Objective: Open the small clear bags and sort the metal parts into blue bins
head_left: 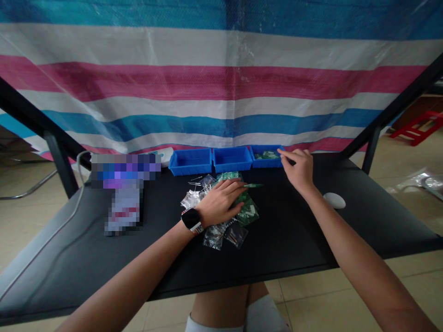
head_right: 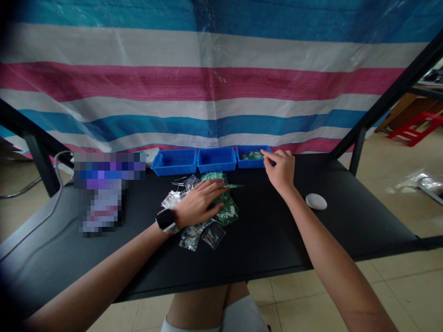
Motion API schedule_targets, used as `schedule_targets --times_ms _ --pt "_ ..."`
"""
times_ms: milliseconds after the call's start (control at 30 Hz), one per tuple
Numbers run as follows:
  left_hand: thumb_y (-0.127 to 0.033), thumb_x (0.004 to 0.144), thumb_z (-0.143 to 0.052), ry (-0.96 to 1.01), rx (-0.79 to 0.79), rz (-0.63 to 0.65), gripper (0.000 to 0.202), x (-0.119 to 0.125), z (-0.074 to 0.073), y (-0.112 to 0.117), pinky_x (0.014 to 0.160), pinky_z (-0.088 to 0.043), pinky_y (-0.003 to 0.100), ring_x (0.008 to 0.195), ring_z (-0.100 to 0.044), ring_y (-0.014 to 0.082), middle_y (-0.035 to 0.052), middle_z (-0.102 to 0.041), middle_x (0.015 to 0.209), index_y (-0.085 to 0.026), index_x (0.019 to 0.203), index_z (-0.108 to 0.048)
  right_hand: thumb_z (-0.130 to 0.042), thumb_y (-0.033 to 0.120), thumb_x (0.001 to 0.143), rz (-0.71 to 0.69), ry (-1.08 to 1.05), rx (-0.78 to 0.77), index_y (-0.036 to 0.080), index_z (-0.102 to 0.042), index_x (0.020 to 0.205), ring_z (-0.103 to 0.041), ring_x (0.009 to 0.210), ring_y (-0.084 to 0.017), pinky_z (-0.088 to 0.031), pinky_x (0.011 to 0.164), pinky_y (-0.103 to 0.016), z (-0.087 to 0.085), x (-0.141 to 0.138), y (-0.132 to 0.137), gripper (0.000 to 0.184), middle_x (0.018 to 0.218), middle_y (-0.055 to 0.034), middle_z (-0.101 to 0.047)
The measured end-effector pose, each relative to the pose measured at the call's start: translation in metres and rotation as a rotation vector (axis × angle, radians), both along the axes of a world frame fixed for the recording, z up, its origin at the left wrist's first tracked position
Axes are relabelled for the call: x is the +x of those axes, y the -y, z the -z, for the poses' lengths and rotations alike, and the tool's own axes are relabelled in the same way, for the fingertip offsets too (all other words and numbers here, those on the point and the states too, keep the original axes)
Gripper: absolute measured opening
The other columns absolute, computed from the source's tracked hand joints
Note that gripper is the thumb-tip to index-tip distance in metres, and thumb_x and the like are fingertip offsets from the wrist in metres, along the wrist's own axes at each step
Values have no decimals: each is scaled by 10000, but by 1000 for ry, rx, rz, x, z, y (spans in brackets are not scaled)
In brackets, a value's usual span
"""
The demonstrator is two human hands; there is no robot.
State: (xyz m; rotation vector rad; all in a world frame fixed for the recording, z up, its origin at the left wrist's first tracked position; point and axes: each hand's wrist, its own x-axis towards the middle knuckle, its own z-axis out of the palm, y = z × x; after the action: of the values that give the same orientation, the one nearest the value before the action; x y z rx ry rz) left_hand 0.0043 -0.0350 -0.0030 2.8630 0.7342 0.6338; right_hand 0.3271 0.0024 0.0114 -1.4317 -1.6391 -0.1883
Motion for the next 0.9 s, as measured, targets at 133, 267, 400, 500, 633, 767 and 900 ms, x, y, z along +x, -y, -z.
schedule_targets --times_ms 133,267,400,500,633,767,900 --pt "-324 1053 -530 35 21 3 451 0 1 0 1206 -463 522 1455 -504 325 175 -534 1563 -140 1465 -549 -610 346 1012 -297 -96 -60 220 -838 1087 -629 765 -212 -537 783 -378 -19 -13 24 271 832 -63 -694" --pt "-314 1043 -543 71 22 3 465 0 -1 0 1191 -478 510 1430 -523 323 180 -504 1585 -138 1473 -523 -736 383 952 -809 -95 -344 239 -758 1262 -700 1051 -249 -591 847 -362 -29 -40 44 343 1199 -101 -725" --pt "-297 1034 -551 90 17 0 522 0 -1 0 1190 -473 515 1434 -514 326 173 -493 1587 -157 1533 -483 -747 309 945 -799 -38 -257 243 -768 1187 -718 1039 -251 -601 852 -372 -18 -60 48 252 1145 -93 -753" --pt "-293 1043 -539 72 32 -18 535 -1 0 1 1184 -467 530 1421 -520 333 165 -451 1619 -195 1566 -487 -626 261 1016 -619 -136 -98 242 -791 1056 -736 915 -230 -607 815 -376 -8 -58 42 171 1018 -75 -770" --pt "-329 1057 -532 14 35 -37 419 -1 -1 2 1156 -476 550 1387 -543 345 159 -410 1646 -230 1451 -632 -646 309 1008 -243 -229 213 255 -811 1067 -728 1047 -279 -591 957 -467 2 -34 21 184 1102 -102 -763" --pt "-356 1066 -525 -32 22 -30 399 -2 -3 2 1146 -482 544 1356 -564 334 156 -497 1580 -227 1417 -664 -637 359 1003 -68 -1 151 242 -833 1093 -700 1102 -313 -542 1035 -528 16 -6 -8 245 1152 -135 -753" --pt "-344 1063 -526 -28 23 -26 419 -1 -4 1 1140 -486 542 1360 -559 331 139 -499 1591 -245 1455 -636 -519 386 1057 -57 101 19 224 -700 1381 -653 1233 -328 -482 1118 -558 27 -5 -14 406 1295 -149 -736"
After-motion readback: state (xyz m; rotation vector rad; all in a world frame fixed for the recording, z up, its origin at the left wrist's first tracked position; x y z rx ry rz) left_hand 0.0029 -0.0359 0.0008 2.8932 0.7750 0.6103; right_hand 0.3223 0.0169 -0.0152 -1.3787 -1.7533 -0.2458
